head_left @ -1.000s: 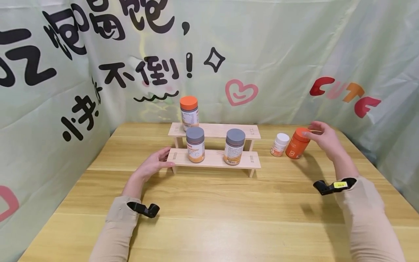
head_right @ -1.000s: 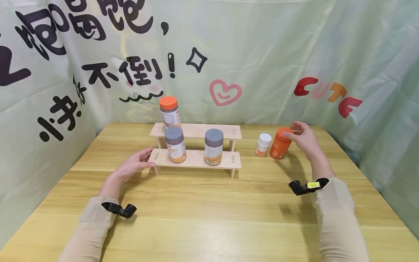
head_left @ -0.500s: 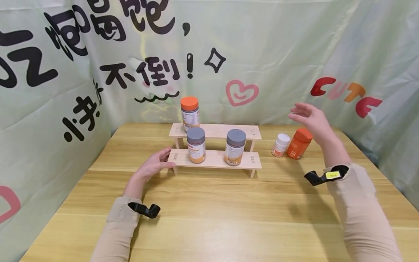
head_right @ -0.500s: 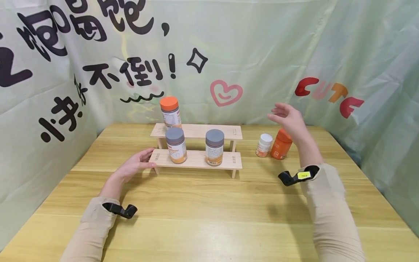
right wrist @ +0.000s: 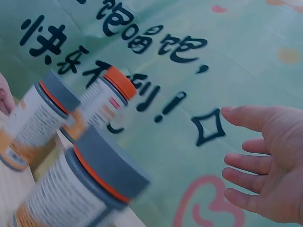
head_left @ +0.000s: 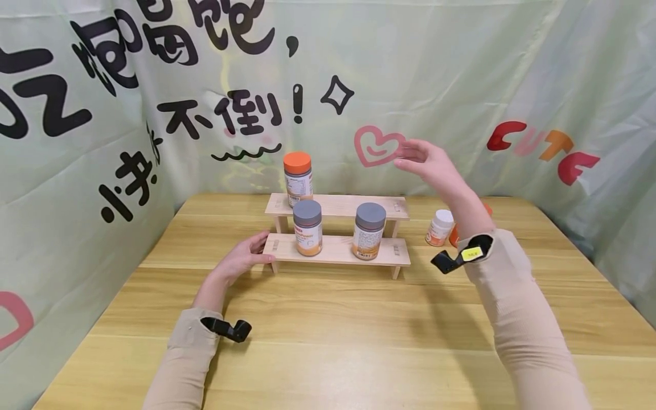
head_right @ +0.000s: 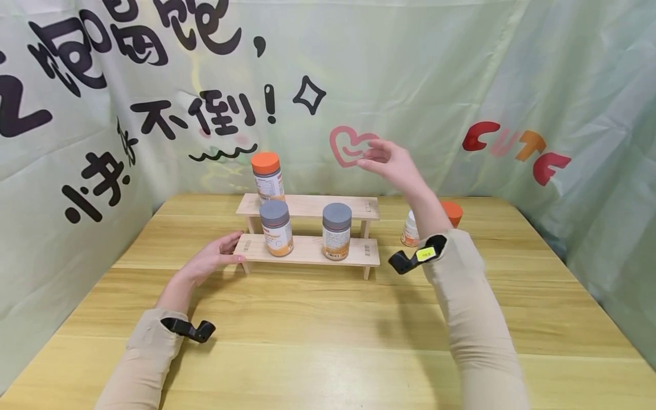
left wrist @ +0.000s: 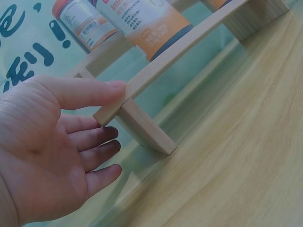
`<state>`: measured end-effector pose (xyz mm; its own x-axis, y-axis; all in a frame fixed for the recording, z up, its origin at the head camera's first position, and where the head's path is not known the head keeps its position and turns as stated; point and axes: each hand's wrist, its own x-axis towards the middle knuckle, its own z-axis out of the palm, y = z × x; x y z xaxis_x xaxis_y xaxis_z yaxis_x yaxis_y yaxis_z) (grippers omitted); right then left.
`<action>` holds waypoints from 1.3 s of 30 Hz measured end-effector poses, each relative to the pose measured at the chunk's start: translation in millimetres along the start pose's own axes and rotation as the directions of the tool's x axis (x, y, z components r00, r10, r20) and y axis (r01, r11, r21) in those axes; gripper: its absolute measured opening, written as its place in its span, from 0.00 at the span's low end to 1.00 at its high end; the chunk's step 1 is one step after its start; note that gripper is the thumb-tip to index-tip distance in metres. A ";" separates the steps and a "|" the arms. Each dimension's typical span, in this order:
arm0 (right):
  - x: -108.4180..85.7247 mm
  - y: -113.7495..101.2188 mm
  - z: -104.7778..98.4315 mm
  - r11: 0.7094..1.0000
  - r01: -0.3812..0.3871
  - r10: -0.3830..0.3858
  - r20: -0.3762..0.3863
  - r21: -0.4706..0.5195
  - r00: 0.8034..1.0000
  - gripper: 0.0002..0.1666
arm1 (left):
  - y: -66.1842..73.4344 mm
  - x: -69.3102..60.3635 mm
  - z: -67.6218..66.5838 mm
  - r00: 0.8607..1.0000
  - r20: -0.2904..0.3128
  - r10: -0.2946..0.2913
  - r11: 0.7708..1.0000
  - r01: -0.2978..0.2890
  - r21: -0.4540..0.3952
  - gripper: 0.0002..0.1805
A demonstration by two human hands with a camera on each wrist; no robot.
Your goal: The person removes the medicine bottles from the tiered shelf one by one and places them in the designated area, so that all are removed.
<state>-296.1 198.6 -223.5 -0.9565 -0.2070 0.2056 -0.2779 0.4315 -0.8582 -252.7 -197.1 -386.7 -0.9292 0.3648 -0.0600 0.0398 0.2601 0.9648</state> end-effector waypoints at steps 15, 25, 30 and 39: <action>30.3 -35.8 60.5 0.996 0.061 -0.068 0.101 0.072 0.993 0.39 | 0.8 -0.7 0.3 1.000 -0.001 0.003 1.000 -0.003 -0.010 0.45; 47.5 -51.5 97.5 0.995 0.018 -0.033 0.148 0.102 0.988 0.37 | 1.6 -0.7 1.0 1.000 -0.007 0.000 1.000 0.000 -0.017 0.46; 54.7 -51.6 115.2 0.994 -0.002 -0.016 0.161 0.112 0.987 0.38 | 2.3 -0.5 1.0 1.000 -0.008 -0.004 1.000 0.003 -0.014 0.46; 59.7 -50.7 147.9 0.990 -0.041 0.020 0.152 0.134 0.988 0.39 | -0.6 0.1 -0.1 1.000 -0.012 -0.011 1.000 0.011 -0.019 0.46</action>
<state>-325.9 34.5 -237.2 -0.9373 -0.3294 0.1141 -0.2239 0.3178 -0.9214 -252.9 -197.4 -387.3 -0.9337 0.3516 -0.0675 0.0228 0.2467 0.9688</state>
